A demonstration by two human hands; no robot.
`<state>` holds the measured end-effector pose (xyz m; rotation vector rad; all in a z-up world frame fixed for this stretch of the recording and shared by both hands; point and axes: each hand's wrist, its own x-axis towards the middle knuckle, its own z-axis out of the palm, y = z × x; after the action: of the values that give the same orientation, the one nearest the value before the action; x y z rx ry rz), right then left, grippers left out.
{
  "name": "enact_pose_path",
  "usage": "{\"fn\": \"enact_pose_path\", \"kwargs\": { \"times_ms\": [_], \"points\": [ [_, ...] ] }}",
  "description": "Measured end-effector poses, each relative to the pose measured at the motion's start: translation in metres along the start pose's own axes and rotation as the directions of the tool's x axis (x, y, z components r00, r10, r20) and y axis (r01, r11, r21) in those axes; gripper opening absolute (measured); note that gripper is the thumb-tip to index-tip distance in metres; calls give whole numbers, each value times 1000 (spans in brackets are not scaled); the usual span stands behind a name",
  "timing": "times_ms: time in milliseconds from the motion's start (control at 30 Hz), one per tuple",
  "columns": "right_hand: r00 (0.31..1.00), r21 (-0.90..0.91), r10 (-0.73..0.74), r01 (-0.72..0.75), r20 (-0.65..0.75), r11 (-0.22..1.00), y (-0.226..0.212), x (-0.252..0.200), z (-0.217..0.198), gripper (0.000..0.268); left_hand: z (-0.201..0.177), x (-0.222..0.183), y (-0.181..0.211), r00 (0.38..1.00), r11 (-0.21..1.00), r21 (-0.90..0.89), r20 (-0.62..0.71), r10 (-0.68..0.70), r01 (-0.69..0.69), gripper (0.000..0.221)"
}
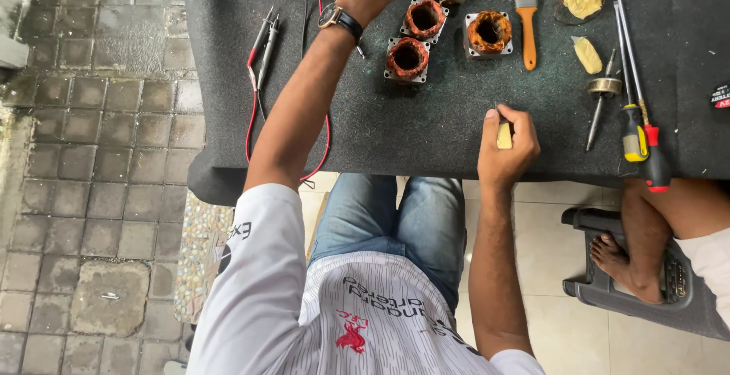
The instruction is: Scraping and cleaning the slots of a motor stator using a small wooden tool at a repair bench
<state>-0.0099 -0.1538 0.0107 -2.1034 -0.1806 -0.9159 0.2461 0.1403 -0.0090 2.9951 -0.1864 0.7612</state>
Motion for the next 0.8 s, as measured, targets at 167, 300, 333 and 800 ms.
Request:
{"fn": "enact_pose_path", "kwargs": {
  "times_ms": [167, 300, 333, 800],
  "points": [
    [1000, 10, -8, 8, -6, 1000, 1, -2, -2, 8, -80, -64, 23, 994, 972, -235, -96, -53, 29, 60],
    [999, 28, -43, 42, 11, 999, 0, -1, -3, 8, -152, -136, 73, 980, 899, -396, 144, -140, 187, 103],
    [999, 21, -33, 33, 17, 999, 0, -3, -3, 8, -141, -145, 77, 978, 897, -399, 156, -136, 189, 103],
    [996, 34, -55, 57, -70, 998, 18, -6, 7, 11, -117, -176, 70, 955, -249, -928, 294, -37, 276, 94]
  ]
}}
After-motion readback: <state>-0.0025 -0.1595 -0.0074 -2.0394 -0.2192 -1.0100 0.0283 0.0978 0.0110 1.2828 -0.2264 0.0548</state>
